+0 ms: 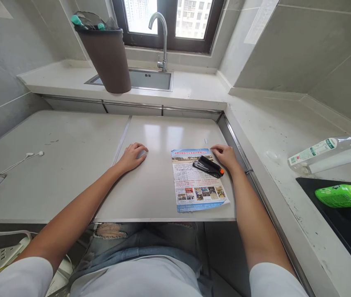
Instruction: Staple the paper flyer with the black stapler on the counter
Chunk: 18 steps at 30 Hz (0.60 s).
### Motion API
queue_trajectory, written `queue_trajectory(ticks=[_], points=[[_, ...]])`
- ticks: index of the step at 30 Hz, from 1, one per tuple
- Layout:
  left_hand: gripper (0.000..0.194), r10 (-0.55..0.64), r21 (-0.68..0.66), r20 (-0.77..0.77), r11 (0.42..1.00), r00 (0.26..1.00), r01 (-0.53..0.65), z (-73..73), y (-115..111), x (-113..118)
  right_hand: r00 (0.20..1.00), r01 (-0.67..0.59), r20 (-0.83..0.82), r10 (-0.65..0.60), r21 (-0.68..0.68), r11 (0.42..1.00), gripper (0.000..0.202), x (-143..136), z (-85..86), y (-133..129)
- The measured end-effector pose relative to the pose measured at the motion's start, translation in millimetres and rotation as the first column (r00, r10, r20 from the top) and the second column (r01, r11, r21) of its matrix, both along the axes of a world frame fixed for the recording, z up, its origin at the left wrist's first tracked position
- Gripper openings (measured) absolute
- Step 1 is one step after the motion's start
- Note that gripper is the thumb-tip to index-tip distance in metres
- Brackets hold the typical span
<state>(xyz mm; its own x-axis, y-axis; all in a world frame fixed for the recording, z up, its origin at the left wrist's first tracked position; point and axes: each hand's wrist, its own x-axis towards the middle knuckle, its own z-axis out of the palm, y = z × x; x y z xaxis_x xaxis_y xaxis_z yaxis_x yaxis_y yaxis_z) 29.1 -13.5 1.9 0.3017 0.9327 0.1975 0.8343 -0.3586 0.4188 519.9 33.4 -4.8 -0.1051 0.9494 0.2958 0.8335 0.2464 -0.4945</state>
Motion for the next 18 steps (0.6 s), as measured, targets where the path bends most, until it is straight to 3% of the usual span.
queue_trajectory(ticks=[4, 18], points=[[0.027, -0.004, -0.001, 0.003, 1.000, 1.000, 0.004, -1.4, 0.7, -1.1, 0.999, -0.044, -0.002, 0.044, -0.055, 0.998, 0.032, -2.4, 0.9, 1.8], [0.027, 0.000, 0.003, 0.010, 1.000, 1.000, 0.000, -0.7, -0.1, -0.7, 0.997, -0.078, 0.012, 0.079, -0.046, 0.996, 0.032, -4.4, 3.8, -0.2]])
